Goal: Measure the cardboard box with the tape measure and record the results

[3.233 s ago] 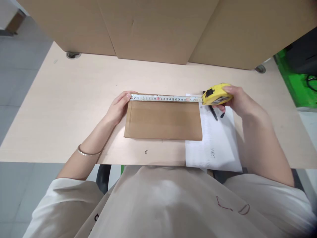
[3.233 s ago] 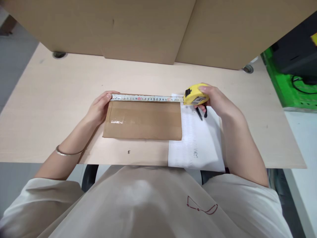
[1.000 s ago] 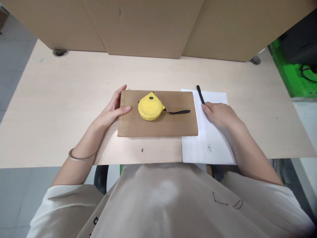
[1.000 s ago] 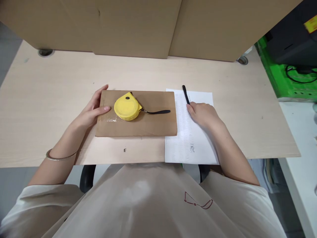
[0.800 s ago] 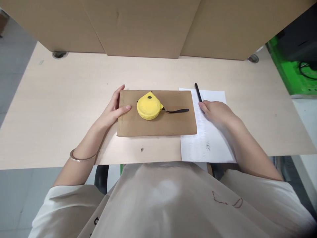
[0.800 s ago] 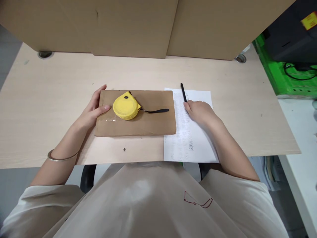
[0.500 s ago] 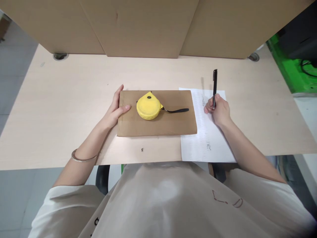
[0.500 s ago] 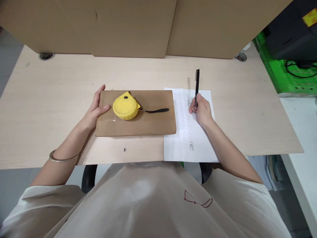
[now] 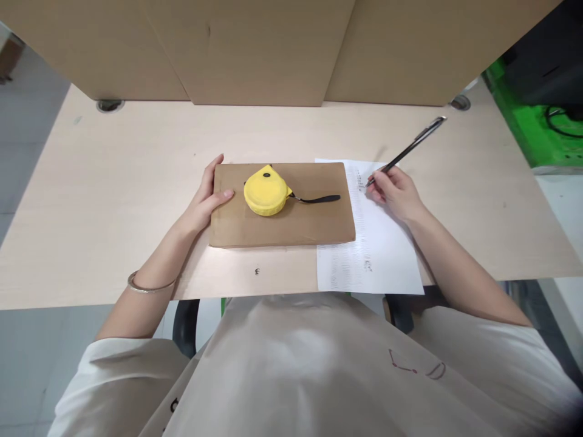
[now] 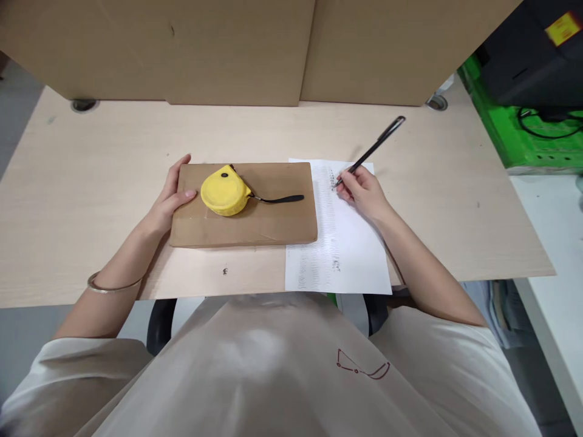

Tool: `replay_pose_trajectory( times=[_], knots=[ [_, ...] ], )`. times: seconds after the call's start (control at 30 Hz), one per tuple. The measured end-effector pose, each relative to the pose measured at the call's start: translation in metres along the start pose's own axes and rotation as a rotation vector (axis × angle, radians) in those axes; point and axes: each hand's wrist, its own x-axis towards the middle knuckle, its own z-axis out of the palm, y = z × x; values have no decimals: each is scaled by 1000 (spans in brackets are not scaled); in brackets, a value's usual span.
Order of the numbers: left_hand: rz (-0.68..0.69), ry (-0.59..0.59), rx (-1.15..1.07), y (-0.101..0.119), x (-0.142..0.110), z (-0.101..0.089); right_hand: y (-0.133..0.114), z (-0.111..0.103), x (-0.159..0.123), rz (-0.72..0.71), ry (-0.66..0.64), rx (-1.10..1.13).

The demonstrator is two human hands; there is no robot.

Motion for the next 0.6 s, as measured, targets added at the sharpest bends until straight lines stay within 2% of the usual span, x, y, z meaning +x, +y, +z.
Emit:
replay_pose_trajectory(
  times=[0.1, 0.2, 0.4, 0.6],
  knots=[
    [-8, -18, -8, 1, 0, -1, -11, -11, 2, 29, -68, -93],
    [-44, -3, -64, 1, -2, 0, -22, -12, 3, 70, -129, -184],
    [-54, -27, -95, 4, -6, -1, -25, -10, 5, 129, -110, -192],
    [-77, -33, -89, 15, -10, -2, -20, -14, 4, 114, -120, -205]
  ],
)
